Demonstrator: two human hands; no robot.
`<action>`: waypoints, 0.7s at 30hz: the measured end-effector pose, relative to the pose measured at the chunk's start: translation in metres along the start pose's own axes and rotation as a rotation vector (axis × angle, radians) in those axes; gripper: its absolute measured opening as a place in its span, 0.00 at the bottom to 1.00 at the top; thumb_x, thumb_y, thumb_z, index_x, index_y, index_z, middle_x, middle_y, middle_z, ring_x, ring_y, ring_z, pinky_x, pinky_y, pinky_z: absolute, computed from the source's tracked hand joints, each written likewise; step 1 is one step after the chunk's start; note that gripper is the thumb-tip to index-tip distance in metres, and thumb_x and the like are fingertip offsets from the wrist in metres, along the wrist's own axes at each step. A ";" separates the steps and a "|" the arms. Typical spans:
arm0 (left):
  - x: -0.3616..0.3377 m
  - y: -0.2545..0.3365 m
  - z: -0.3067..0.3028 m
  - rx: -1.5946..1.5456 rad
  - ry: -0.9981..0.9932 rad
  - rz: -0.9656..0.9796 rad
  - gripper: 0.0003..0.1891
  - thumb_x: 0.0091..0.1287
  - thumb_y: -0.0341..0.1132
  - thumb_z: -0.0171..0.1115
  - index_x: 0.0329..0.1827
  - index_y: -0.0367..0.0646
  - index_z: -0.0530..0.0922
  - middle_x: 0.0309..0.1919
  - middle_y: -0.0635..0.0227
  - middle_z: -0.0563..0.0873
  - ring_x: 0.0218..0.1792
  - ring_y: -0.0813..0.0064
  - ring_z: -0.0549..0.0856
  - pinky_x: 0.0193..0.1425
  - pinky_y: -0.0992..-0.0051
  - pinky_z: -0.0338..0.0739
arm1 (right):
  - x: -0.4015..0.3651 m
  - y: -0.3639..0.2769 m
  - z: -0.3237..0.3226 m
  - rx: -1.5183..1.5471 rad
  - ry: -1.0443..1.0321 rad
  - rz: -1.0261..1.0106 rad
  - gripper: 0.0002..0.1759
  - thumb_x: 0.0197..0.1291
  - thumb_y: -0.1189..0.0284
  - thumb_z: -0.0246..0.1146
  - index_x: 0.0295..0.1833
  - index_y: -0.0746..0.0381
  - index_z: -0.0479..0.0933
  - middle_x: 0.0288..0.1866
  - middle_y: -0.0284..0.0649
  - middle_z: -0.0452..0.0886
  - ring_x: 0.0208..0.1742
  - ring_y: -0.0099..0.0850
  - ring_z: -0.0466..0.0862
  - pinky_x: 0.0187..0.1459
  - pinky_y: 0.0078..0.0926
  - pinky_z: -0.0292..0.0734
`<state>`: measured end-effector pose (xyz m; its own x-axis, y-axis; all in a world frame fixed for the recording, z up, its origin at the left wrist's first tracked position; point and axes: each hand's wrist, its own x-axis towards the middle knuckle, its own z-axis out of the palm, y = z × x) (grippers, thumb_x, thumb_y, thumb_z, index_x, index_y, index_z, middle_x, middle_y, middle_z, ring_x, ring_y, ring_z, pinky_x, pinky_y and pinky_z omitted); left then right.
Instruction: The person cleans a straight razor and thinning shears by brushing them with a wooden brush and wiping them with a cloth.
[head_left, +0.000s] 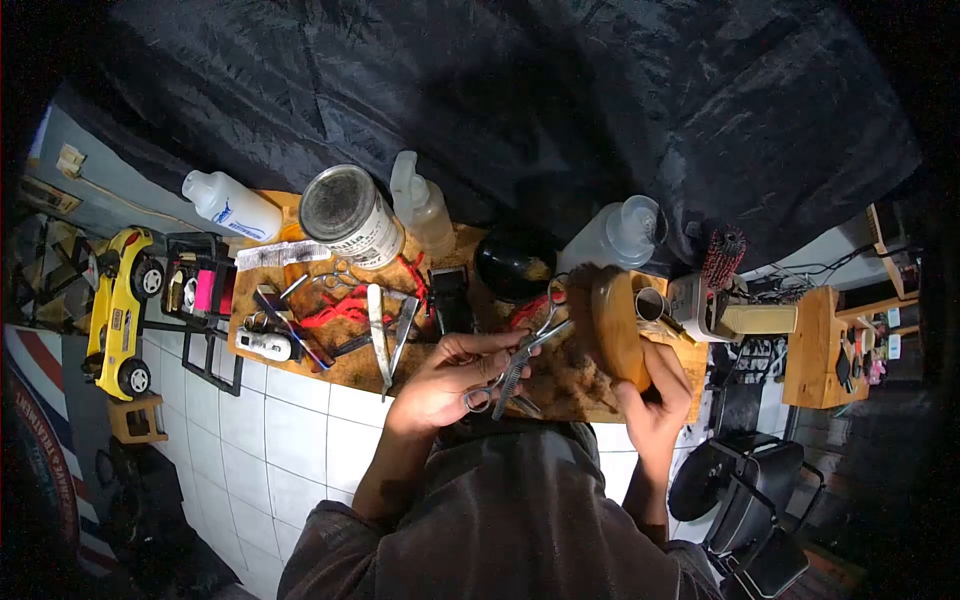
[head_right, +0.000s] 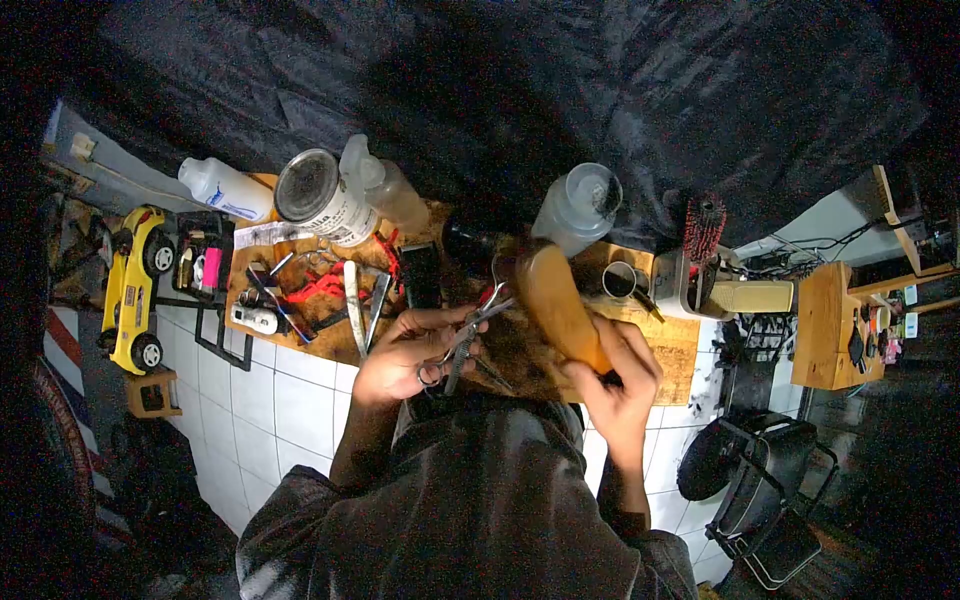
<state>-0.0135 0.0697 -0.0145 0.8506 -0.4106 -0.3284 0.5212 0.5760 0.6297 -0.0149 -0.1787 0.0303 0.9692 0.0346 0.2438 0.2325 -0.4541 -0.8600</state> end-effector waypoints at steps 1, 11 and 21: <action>0.002 -0.001 -0.003 0.061 -0.090 0.009 0.20 0.69 0.29 0.56 0.62 0.33 0.70 0.55 0.55 0.78 0.50 0.68 0.82 0.53 0.69 0.82 | 0.002 0.001 0.002 0.044 0.028 0.029 0.27 0.39 0.74 0.74 0.48 0.72 0.78 0.42 0.47 0.80 0.43 0.35 0.81 0.46 0.28 0.76; 0.008 0.005 0.005 -0.169 0.014 0.039 0.24 0.67 0.30 0.59 0.65 0.34 0.67 0.56 0.57 0.79 0.45 0.72 0.83 0.35 0.79 0.83 | -0.010 0.004 -0.007 -0.089 -0.569 -0.170 0.28 0.32 0.65 0.80 0.44 0.64 0.84 0.40 0.43 0.82 0.39 0.39 0.84 0.41 0.30 0.78; 0.002 0.003 0.003 -0.112 -0.004 -0.056 0.25 0.66 0.29 0.59 0.66 0.36 0.66 0.54 0.56 0.80 0.45 0.69 0.84 0.34 0.80 0.84 | -0.003 0.006 -0.004 -0.080 -0.268 -0.104 0.28 0.35 0.71 0.78 0.46 0.69 0.81 0.38 0.47 0.80 0.38 0.37 0.82 0.42 0.28 0.76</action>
<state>-0.0102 0.0679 -0.0110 0.8199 -0.4469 -0.3579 0.5724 0.6278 0.5275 -0.0166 -0.1855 0.0263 0.9298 0.3135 0.1927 0.3349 -0.5039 -0.7962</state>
